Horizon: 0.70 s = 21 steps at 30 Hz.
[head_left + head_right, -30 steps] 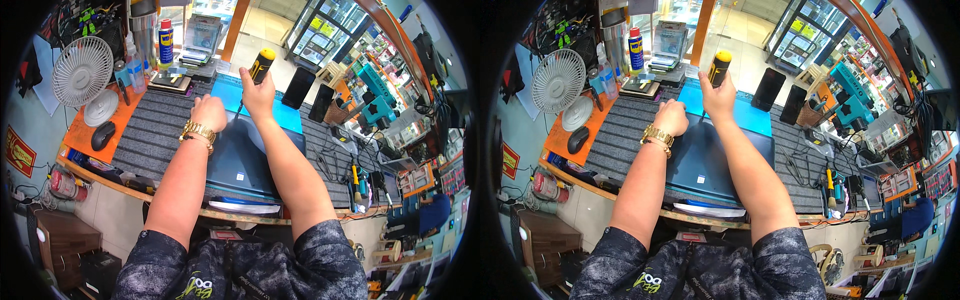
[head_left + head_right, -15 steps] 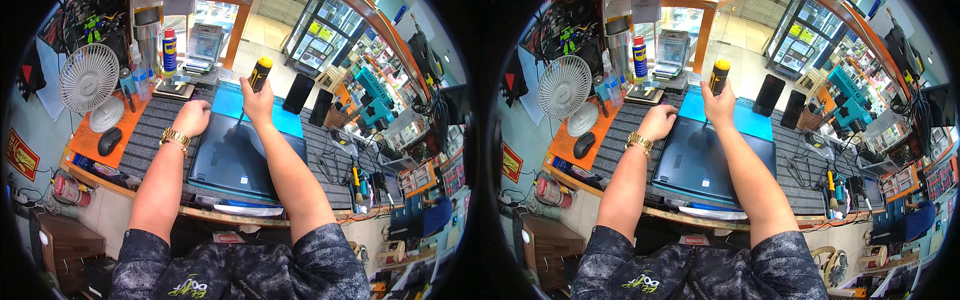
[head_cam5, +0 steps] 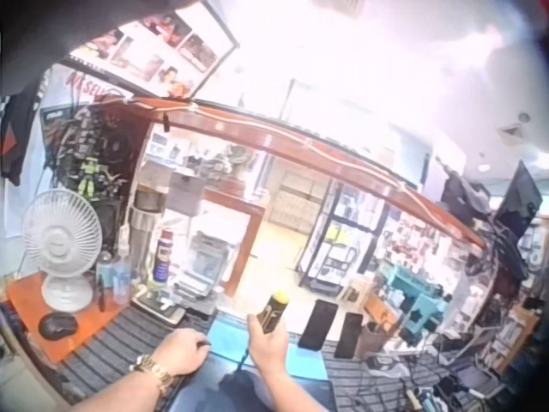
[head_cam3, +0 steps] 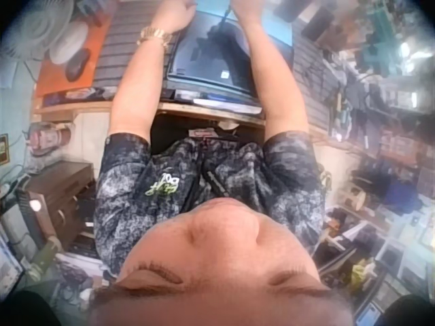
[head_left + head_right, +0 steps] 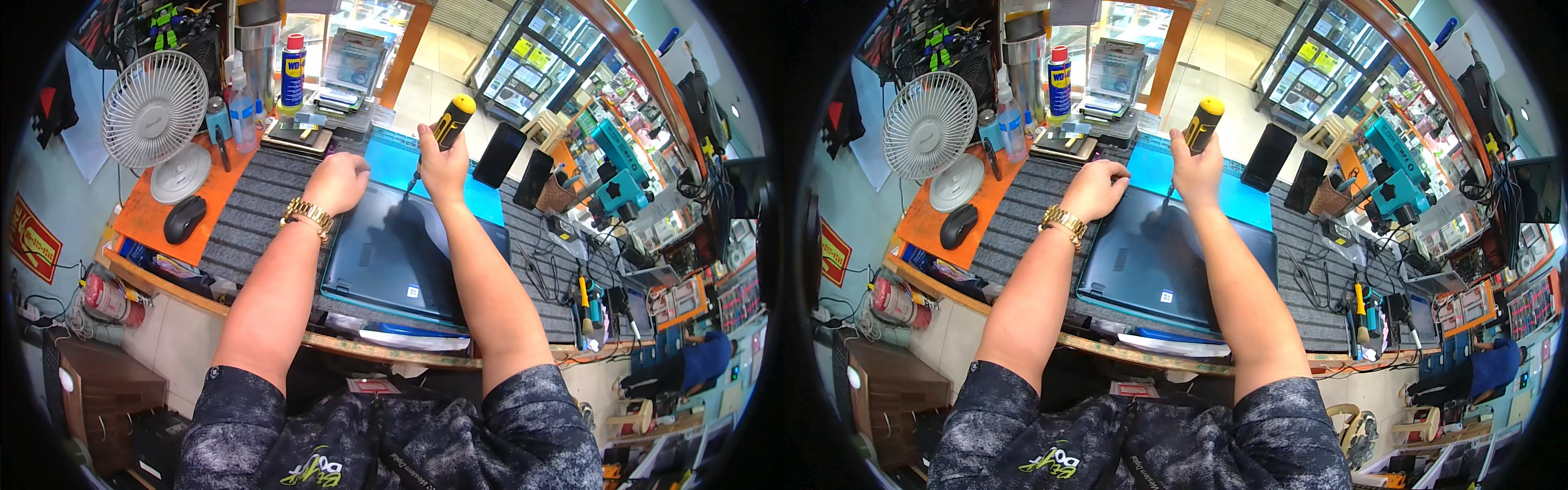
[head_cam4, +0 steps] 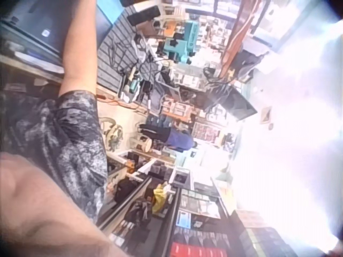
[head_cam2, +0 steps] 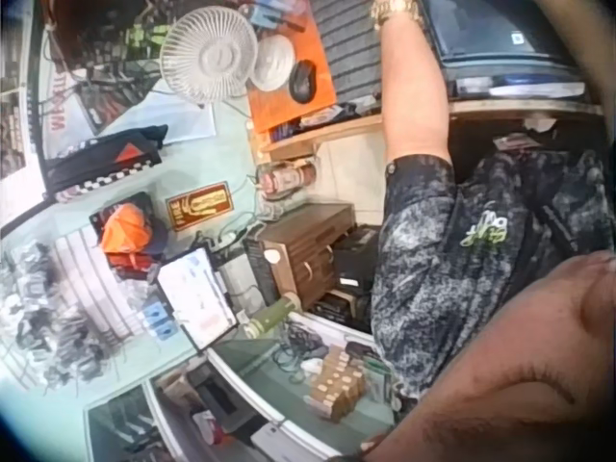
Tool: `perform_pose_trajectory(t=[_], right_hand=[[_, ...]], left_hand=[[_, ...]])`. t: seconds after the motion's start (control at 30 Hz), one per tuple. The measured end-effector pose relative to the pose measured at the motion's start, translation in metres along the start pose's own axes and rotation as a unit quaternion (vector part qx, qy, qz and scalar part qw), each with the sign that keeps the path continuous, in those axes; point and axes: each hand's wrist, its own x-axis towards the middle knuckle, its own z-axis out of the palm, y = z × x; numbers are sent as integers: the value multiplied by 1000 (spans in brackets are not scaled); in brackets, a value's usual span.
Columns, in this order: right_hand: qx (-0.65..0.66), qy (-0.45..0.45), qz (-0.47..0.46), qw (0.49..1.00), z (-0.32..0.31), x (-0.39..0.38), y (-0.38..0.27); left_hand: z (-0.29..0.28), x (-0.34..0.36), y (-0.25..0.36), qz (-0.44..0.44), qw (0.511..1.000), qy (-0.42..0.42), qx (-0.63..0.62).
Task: The person uses a screwdriver to remove several screws from the bottom casing of a laptop, then turns the laptop over and opens the lid. The person then handles various cables and uses a small electronic testing device while looking at the screen.
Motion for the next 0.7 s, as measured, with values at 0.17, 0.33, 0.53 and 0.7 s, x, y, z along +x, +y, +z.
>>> perform_pose_trajectory(t=[0.17, 0.33, 0.53, 0.7], right_hand=[[-6, 2, -2, 1000, -1, 4, 1], [-37, 22, -22, 999, -1, 7, -14], [42, 11, -26, 999, 21, 11, -41], [43, 5, -30, 999, 32, 12, -55]], left_hand=[[-2, -1, 4, 1, 1000, -12, -4], [2, 0, 12, 59, 995, -22, -72], [1, 0, 22, 34, 981, -40, -188], [-1, 5, 17, 16, 952, 4, -304]])
